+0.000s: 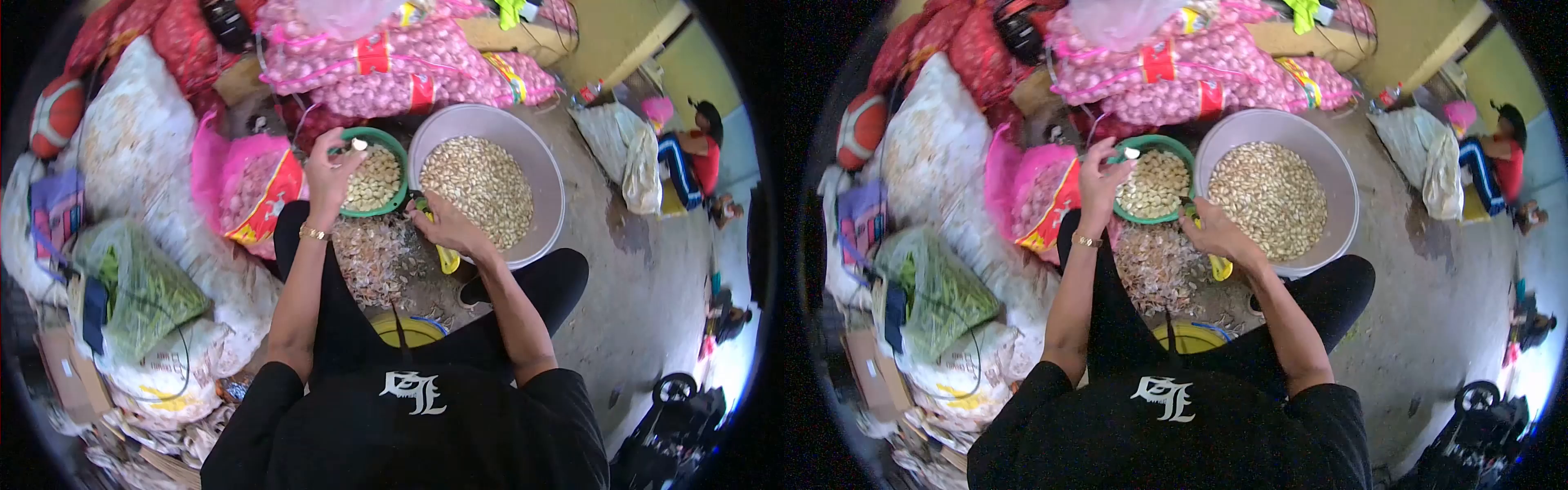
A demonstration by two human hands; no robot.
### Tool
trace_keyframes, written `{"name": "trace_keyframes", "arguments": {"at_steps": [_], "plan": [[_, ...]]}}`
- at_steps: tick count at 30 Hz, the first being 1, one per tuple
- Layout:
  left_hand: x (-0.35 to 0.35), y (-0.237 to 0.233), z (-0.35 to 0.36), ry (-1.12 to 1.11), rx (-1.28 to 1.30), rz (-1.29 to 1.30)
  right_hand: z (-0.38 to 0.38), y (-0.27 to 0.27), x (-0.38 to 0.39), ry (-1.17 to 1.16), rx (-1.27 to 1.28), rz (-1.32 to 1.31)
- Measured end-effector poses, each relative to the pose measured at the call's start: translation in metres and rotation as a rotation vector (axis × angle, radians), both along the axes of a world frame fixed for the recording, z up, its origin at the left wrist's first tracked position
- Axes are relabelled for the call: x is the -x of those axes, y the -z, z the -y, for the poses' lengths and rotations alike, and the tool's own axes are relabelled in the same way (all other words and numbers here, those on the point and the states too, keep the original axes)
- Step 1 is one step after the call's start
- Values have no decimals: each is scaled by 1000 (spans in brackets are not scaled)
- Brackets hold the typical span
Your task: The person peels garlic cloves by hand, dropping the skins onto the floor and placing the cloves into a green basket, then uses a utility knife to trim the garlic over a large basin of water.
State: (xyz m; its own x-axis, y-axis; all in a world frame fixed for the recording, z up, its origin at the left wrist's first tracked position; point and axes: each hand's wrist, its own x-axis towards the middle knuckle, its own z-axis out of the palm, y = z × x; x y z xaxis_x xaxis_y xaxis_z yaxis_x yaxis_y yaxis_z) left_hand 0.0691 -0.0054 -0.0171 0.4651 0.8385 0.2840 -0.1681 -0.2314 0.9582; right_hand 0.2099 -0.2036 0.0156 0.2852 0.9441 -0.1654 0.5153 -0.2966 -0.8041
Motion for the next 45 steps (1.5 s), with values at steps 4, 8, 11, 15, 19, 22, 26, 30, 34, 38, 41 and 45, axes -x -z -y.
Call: {"name": "trace_keyframes", "arguments": {"at_steps": [4, 8, 11, 15, 19, 22, 26, 30, 34, 38, 41, 45], "plan": [[-41, 4, 3, 22, 158, -80, 17, 20, -36, 10, -32, -128], [-111, 16, 56, 275, 294, -82, 42, 8, -102, 41, 187, -33], [-161, 7, 109, 476, 318, -144, 75, -19, -147, 61, 170, -305], [-186, -4, 156, 637, 305, -331, 125, -13, -190, 87, 149, -459], [-192, -13, 177, 812, 103, -651, 174, -8, -223, 37, 190, -365], [-213, -41, 172, 1071, -278, -874, 207, -9, -227, 234, 61, -341], [-244, -77, 151, 1340, -538, -1011, 215, 22, -235, 319, -3, -393], [-261, -67, 119, 1420, -471, -1094, 194, 79, -260, 211, 251, -341], [-290, 32, 104, 1522, -201, -1169, 189, 153, -265, 194, 248, -319], [-323, 152, 129, 1607, -236, -1262, 197, 178, -280, 326, 216, -141], [-324, 258, 151, 1544, -426, -917, 196, 205, -298, 483, 305, -390], [-323, 311, 198, 1394, -433, -810, 196, 232, -293, 602, 267, -265]]}}
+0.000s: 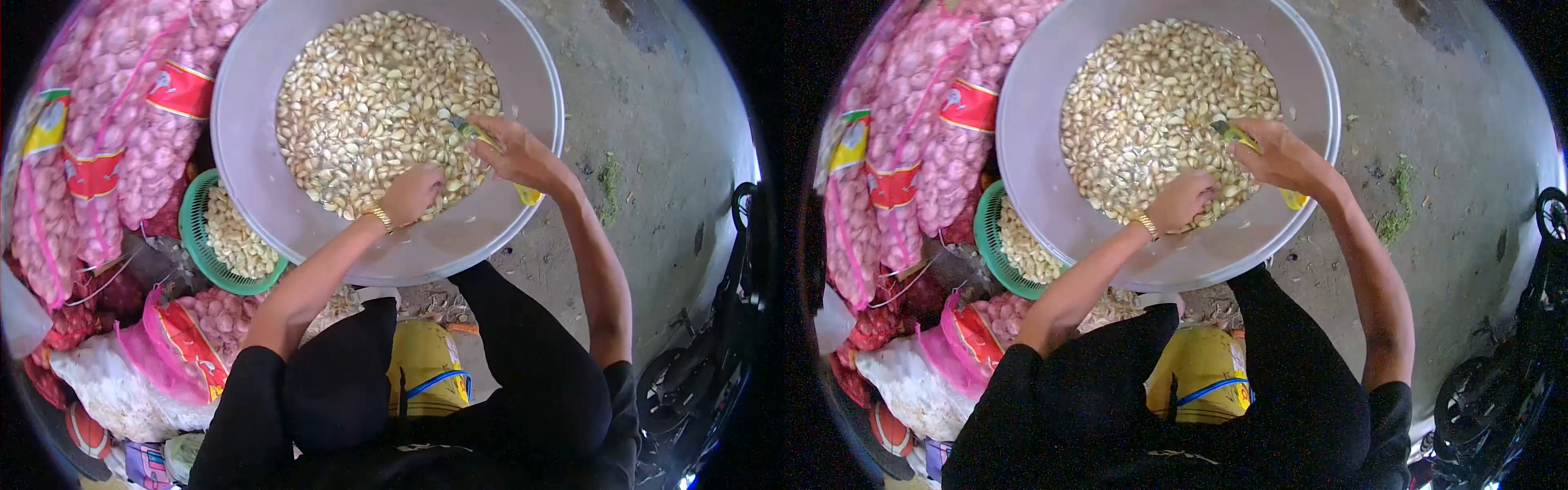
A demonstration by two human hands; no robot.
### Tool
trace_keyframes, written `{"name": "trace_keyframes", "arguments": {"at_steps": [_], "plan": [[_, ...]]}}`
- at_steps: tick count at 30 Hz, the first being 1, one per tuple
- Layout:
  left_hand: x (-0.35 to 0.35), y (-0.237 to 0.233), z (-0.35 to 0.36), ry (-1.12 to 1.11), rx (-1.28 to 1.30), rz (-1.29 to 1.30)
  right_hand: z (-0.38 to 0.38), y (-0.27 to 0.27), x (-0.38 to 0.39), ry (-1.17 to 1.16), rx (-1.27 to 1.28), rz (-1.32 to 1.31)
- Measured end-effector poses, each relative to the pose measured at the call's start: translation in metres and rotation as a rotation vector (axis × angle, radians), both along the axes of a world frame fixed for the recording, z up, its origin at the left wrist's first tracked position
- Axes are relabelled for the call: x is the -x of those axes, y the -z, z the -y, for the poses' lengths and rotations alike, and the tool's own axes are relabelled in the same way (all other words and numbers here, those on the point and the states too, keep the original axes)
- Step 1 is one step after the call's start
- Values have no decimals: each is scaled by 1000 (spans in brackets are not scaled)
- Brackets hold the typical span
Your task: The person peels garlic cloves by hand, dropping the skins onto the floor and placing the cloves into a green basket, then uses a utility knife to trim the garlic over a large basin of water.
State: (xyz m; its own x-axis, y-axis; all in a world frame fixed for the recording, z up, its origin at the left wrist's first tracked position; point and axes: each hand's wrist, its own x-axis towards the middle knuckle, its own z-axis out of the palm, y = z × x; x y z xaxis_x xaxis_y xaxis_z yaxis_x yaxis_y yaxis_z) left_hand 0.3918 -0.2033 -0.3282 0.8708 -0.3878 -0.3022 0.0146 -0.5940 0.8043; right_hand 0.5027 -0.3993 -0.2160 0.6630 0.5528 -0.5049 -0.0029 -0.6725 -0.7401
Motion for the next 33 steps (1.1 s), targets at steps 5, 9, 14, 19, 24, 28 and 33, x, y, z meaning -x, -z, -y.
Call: {"name": "trace_keyframes", "arguments": {"at_steps": [5, 9, 14, 19, 24, 28, 33], "plan": [[0, 36, 35, 43, -31, 333, -2, 10, 18, 76, -61, -8], [3, 45, 45, -13, -170, 334, 0, 4, 24, 114, -27, -78], [11, 45, 28, -208, 195, -3, -2, -20, 20, 276, -65, -163], [3, 25, 1, -686, 1143, -832, 5, 3, 30, 344, -128, -132], [-3, 9, -14, -768, 1198, -778, 2, 1, 33, 328, -76, -188], [-3, 8, -22, -766, 1158, -694, -5, 3, 33, 318, -55, -213], [1, 0, -30, -754, 951, -583, -11, 15, 36, 293, -51, -197]]}}
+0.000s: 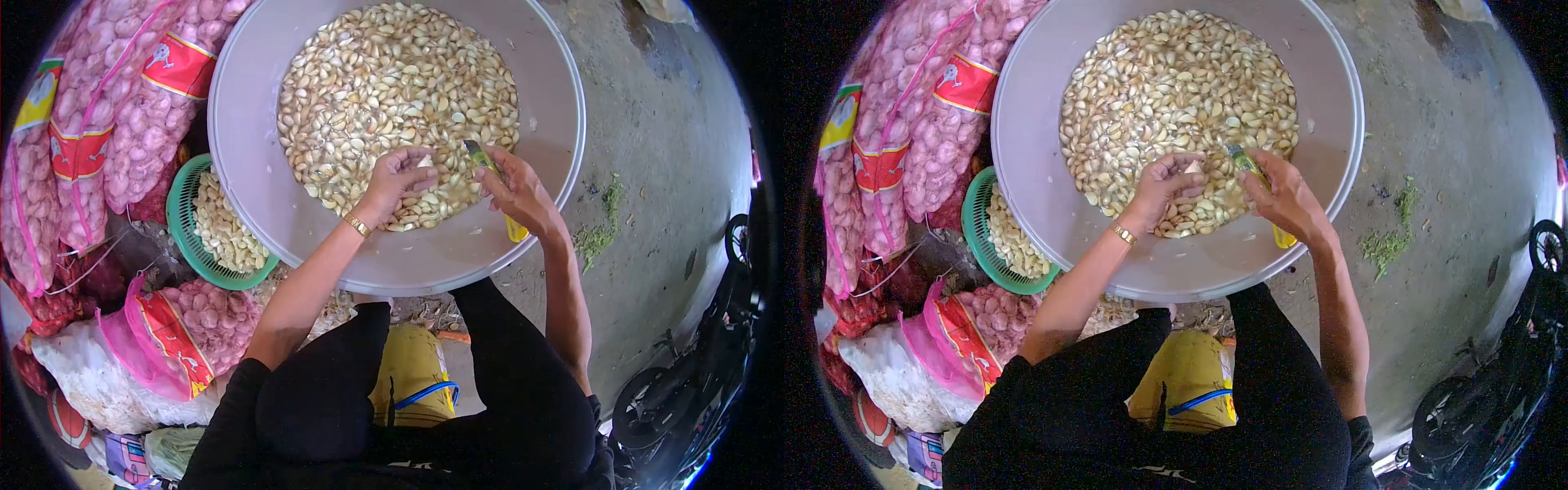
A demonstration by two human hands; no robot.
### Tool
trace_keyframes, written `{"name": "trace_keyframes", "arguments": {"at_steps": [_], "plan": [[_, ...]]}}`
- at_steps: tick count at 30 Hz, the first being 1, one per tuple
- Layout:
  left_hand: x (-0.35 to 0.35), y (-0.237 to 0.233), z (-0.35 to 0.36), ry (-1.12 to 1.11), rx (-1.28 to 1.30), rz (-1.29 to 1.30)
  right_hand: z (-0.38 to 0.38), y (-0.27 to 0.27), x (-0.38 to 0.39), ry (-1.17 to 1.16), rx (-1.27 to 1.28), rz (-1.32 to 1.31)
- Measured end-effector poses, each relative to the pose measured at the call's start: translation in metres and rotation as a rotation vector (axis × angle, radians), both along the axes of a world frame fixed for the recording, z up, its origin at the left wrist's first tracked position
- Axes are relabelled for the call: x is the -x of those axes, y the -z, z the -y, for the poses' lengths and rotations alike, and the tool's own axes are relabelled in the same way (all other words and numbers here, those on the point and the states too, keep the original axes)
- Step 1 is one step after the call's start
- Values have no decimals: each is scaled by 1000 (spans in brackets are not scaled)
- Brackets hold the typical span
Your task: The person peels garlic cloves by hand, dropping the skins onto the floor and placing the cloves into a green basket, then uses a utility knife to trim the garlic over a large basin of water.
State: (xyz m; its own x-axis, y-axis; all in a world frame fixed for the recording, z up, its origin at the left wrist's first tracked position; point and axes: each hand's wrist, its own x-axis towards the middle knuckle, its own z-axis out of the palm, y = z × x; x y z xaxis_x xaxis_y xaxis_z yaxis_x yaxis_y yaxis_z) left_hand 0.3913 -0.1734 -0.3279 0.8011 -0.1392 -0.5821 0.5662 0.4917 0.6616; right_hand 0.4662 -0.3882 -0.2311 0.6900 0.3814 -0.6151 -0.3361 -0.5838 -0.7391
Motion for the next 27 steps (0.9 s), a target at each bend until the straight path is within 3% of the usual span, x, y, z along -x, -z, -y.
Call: {"name": "trace_keyframes", "arguments": {"at_steps": [6, 9, 13, 16, 21, 24, 25, 27], "plan": [[2, 2, -10, -45, -80, -26, -9, 1, -1, -34, 10, -24], [-1, 5, -16, -166, 29, -25, -14, 1, -2, -43, 38, -22], [-2, 16, -27, -239, -71, 24, -22, -6, -1, -52, 10, -20], [-12, 23, -40, -434, -168, -2, -23, -1, -1, -78, 49, -8], [-23, 18, -63, -466, -134, -79, -24, -3, -1, -52, 15, 0], [-48, 31, -90, -457, -477, 71, -17, 3, 0, -61, 21, 52], [-59, 42, -101, -458, -478, 75, -15, 4, -1, -75, 33, 70], [-81, 60, -123, -564, -762, 233, -13, 2, -3, -73, 26, 50]]}}
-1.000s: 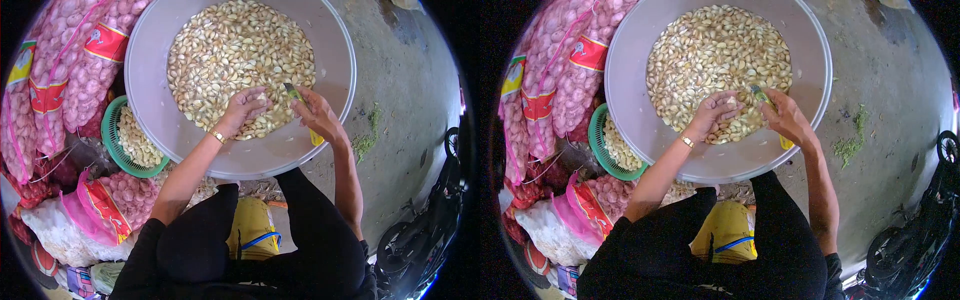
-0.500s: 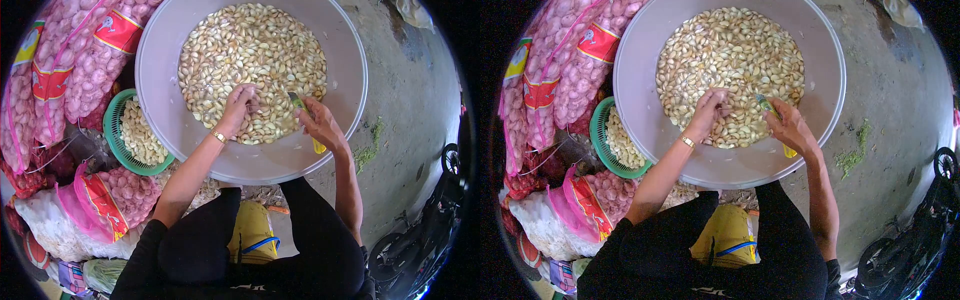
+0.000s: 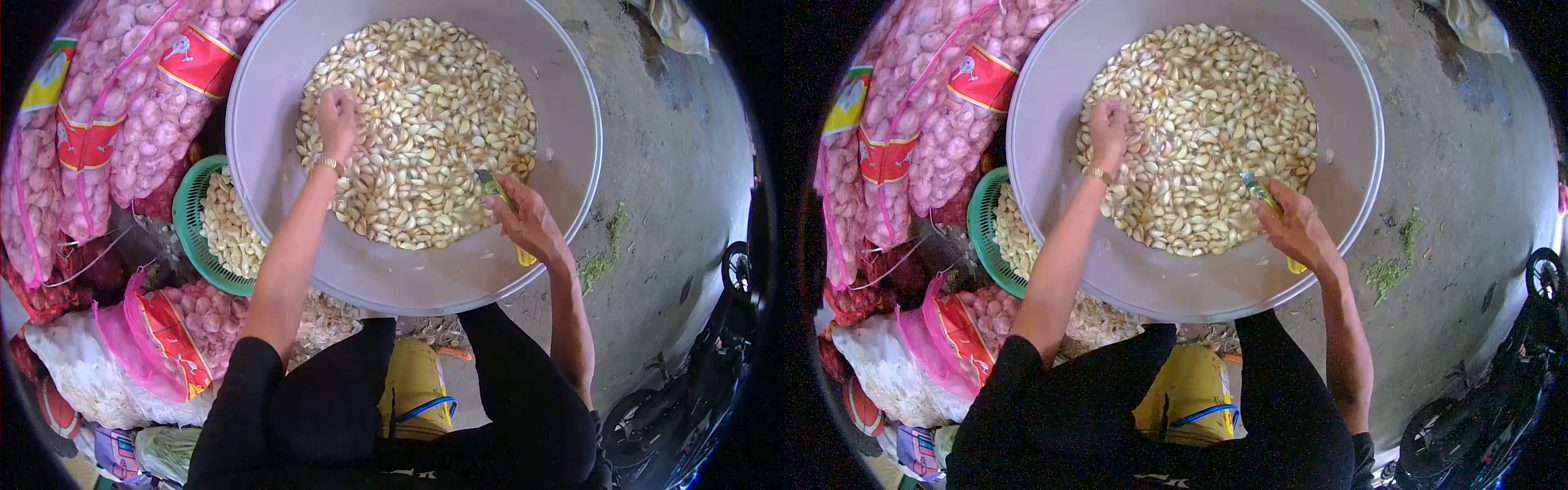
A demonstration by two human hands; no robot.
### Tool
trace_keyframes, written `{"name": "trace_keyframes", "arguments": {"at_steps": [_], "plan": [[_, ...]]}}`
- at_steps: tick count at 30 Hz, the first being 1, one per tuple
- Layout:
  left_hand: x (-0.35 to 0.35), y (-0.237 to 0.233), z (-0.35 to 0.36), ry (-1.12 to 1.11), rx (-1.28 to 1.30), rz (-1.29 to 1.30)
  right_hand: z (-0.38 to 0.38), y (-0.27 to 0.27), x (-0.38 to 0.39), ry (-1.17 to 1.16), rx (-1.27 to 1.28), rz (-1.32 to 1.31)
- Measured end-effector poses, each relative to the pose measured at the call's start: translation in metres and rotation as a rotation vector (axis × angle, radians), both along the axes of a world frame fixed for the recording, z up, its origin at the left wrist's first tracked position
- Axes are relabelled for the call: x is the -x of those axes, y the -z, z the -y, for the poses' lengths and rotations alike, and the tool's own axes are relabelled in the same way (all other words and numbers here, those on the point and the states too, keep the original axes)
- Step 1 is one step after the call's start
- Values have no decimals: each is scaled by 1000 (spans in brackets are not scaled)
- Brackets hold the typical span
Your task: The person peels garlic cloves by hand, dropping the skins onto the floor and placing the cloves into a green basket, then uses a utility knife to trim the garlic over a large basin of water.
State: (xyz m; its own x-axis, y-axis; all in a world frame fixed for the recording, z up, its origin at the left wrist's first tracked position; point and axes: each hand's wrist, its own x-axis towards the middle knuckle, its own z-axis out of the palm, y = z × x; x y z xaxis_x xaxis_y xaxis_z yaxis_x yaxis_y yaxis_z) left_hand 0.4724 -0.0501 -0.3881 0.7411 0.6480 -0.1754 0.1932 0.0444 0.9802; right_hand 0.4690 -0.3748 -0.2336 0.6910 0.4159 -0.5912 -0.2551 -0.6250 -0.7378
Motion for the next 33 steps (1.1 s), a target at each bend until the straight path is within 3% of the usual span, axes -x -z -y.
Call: {"name": "trace_keyframes", "arguments": {"at_steps": [1, 3, 8, 14, 16, 17, 19, 20, 23, 30, 33], "plan": [[-5, 5, -14, 3, 0, 3, 1, -1, -1, 2, -3, -24], [-12, 5, -32, 335, -884, -199, 1, -2, -2, -10, 4, -3], [-14, 5, -18, 376, -851, -428, 5, 4, -2, -37, -20, 70], [-16, 3, -30, 412, -674, -346, 2, -8, -5, -17, 25, -63], [-13, 1, -34, 366, -231, -378, 2, -9, -3, 14, 17, -62], [-10, 1, -35, 365, -229, -381, 2, -8, -2, 12, 18, -65], [-5, -8, -35, 153, 185, -156, 3, -5, 0, -7, -10, 7], [-1, -14, -36, 152, 185, -156, 4, -5, 1, -8, -10, 6], [12, -23, -47, 94, 591, 8, 4, -7, 3, -12, -19, 15], [34, -50, -53, -35, 853, 28, 1, -7, 10, -58, -26, 69], [30, -47, -56, -8, 852, -28, 2, -5, 10, -75, -24, 64]]}}
